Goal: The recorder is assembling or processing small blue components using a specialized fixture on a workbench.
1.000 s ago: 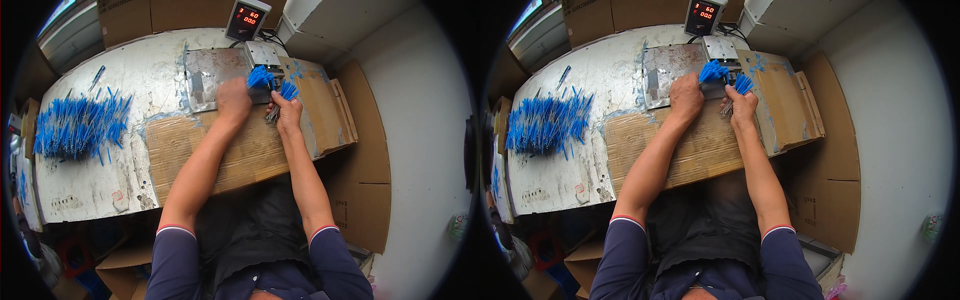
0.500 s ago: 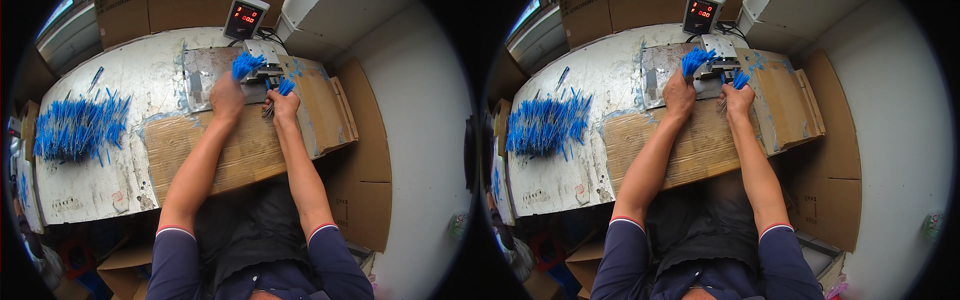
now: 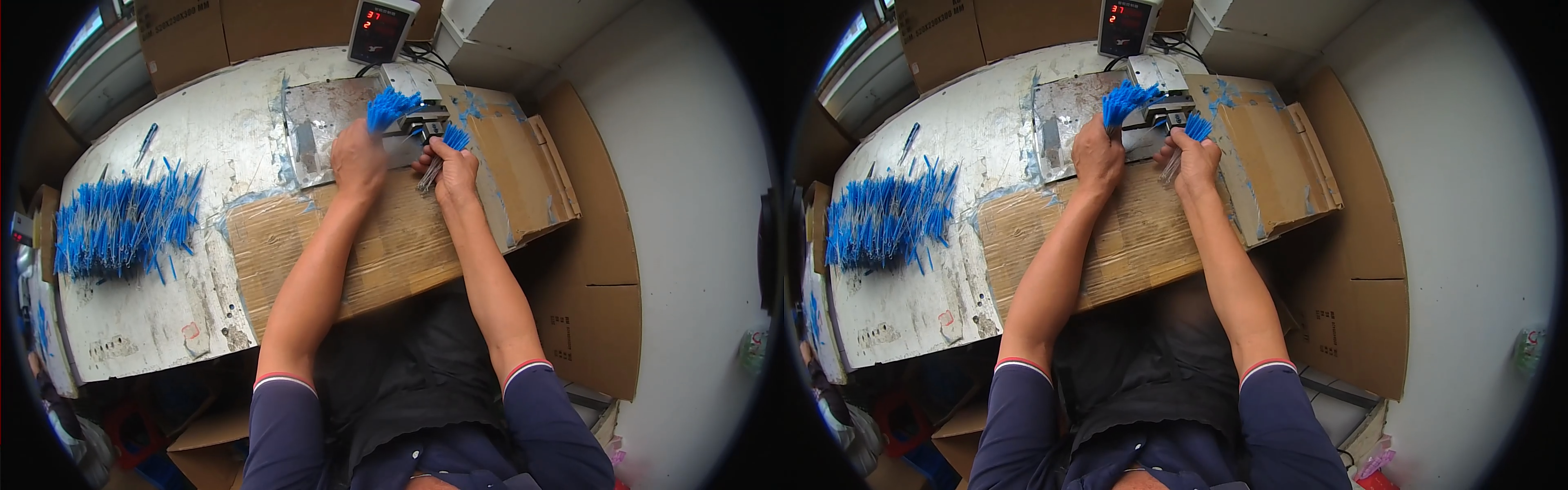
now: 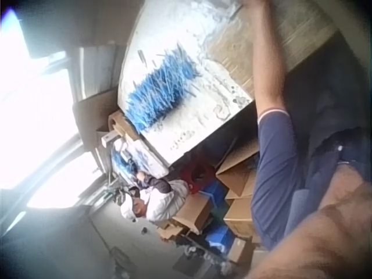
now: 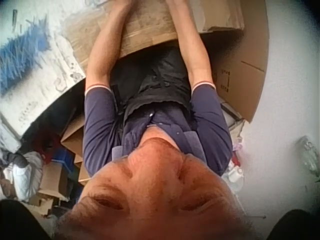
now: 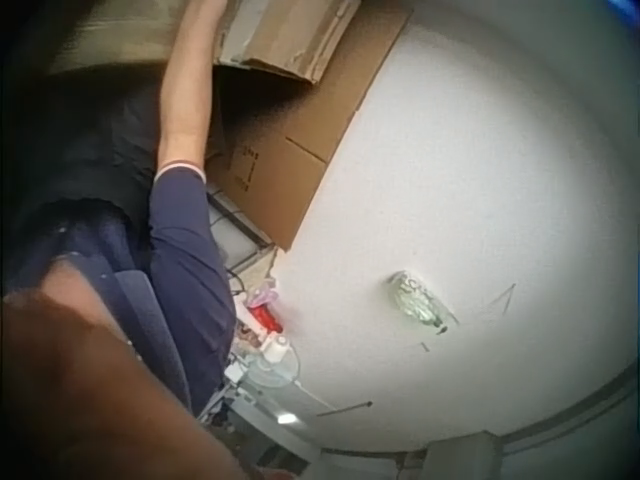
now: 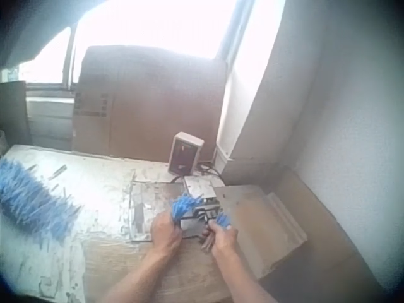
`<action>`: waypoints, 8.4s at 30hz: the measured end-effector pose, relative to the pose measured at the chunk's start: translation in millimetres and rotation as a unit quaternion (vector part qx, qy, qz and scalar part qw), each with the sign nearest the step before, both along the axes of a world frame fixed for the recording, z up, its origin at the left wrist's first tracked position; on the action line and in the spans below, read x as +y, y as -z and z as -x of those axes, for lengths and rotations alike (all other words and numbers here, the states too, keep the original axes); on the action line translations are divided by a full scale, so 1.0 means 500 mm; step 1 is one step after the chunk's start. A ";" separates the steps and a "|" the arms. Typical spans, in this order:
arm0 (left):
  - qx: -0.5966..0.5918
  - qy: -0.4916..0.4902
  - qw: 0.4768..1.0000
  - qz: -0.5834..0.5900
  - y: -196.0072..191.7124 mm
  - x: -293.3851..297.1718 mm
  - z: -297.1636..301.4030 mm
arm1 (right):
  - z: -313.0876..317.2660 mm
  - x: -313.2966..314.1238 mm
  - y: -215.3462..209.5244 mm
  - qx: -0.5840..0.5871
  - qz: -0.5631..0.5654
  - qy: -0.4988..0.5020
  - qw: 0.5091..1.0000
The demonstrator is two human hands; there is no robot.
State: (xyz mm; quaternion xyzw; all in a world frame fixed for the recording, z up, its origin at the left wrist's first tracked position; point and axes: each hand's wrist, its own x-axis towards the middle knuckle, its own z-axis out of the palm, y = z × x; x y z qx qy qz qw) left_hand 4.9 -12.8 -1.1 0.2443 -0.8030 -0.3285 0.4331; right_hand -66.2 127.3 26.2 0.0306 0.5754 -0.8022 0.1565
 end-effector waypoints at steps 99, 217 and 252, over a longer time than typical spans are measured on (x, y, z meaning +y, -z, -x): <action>-0.038 -0.014 0.999 -0.035 -0.003 -0.001 0.002 | -0.005 0.005 -0.013 0.087 -0.164 -0.037 0.982; -0.038 0.011 0.997 -0.071 -0.006 0.006 0.000 | 0.004 -0.016 0.004 0.132 -0.174 0.000 0.976; -0.102 0.072 0.991 -0.036 -0.020 0.010 -0.007 | 0.000 0.021 0.020 0.079 -0.023 -0.020 0.996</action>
